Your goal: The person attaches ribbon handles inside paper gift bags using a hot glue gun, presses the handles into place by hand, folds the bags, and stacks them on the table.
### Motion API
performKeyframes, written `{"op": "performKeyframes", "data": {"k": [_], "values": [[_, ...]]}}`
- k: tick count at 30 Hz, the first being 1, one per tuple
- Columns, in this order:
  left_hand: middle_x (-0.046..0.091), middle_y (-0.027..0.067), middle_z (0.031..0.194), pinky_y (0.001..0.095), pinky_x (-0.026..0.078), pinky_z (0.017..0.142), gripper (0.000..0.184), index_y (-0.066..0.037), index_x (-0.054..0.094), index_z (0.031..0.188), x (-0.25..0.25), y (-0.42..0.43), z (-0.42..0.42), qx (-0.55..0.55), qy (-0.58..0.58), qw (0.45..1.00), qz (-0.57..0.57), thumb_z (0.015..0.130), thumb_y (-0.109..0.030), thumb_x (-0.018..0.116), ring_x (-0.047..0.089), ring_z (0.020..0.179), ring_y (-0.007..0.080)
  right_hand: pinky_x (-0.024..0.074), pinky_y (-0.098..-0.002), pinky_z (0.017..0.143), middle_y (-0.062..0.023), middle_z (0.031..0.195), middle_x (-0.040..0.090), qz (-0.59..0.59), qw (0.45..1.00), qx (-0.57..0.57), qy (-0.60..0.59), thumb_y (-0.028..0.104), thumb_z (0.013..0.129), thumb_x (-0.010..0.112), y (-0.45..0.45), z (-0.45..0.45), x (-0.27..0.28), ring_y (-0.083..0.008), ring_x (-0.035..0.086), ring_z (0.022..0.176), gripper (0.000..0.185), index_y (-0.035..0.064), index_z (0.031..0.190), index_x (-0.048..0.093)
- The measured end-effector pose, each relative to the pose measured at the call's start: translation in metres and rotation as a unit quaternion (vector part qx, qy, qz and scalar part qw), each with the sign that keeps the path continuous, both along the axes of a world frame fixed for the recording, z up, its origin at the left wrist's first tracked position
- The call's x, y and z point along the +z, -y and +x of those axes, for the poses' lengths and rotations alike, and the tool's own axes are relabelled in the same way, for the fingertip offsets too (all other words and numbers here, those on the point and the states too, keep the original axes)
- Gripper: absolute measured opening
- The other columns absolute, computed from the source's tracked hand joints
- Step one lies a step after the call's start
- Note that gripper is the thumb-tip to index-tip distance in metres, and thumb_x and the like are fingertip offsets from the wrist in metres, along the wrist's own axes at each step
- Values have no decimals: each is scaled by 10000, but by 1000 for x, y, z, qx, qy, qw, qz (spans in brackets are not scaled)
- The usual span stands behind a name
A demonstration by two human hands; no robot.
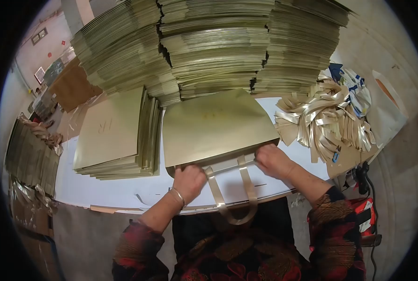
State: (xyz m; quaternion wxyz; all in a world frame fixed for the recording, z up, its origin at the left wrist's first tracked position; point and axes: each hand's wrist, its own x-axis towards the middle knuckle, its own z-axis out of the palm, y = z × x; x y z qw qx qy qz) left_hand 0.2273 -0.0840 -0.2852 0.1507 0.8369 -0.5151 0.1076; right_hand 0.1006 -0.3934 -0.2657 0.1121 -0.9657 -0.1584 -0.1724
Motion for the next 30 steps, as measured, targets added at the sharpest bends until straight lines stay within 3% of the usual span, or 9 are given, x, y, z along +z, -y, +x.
{"op": "performKeyframes", "data": {"k": [2,7,11,14,19,23,26,28,30], "values": [[609,54,923,647,342,924,122,-99,584,870,7,-3,-10,-123,122,985,0,757,-142,585,571,1008,228,431,-443,935,-91,743,566,-75,996,55,-7,138,750,614,-1,-8,16,-287,577,849,94,59,724,571],[603,70,1016,714,261,962,147,-93,630,888,38,-7,-32,-115,146,978,99,764,-164,593,522,1091,248,360,-458,1044,-47,676,572,-204,972,116,-21,147,699,592,-6,-16,32,-236,581,842,78,90,646,596],[592,104,1007,592,349,967,227,-50,636,936,70,26,-53,-113,76,991,6,718,-102,604,523,1036,291,331,-465,1076,-42,648,613,-245,963,101,-46,149,673,597,-14,-16,36,-235,591,850,96,112,597,644],[568,214,1058,455,427,887,361,-11,560,1071,50,78,-57,-89,-180,972,-120,712,11,592,510,1002,407,313,-468,1092,-62,642,654,-266,956,102,-67,165,666,596,-12,-17,30,-240,601,810,126,120,593,688],[561,207,996,462,424,871,271,-17,539,985,-15,120,-51,-67,-185,976,-97,719,8,582,503,981,401,328,-457,1052,-72,628,651,-272,957,70,-74,196,635,605,-10,-11,20,-267,602,869,144,92,594,697],[550,174,985,455,410,887,243,-31,542,914,-29,127,-49,-28,-198,965,-167,688,-5,628,495,984,377,462,-462,907,-112,744,648,-37,993,108,32,169,661,622,-34,-45,72,-320,617,892,182,34,770,675],[554,150,967,450,416,877,194,-39,575,879,-21,124,-50,-50,-186,970,-151,696,-17,636,496,970,361,517,-437,663,-123,720,629,-133,972,-124,-147,154,667,639,0,-96,109,-324,640,745,122,52,733,640],[555,144,969,446,419,873,156,-41,591,856,-26,126,-48,-61,-165,971,-164,707,-31,636,496,968,354,517,-436,643,-129,704,639,-149,855,-374,-327,184,745,638,51,-134,152,-320,645,688,136,51,733,663],[557,129,983,444,420,874,81,-51,628,822,-29,124,-49,-79,-122,976,-159,743,-70,631,497,979,339,517,-443,687,-193,823,678,-63,753,-594,-276,351,777,657,118,-186,163,-333,670,768,297,61,823,708]]}}
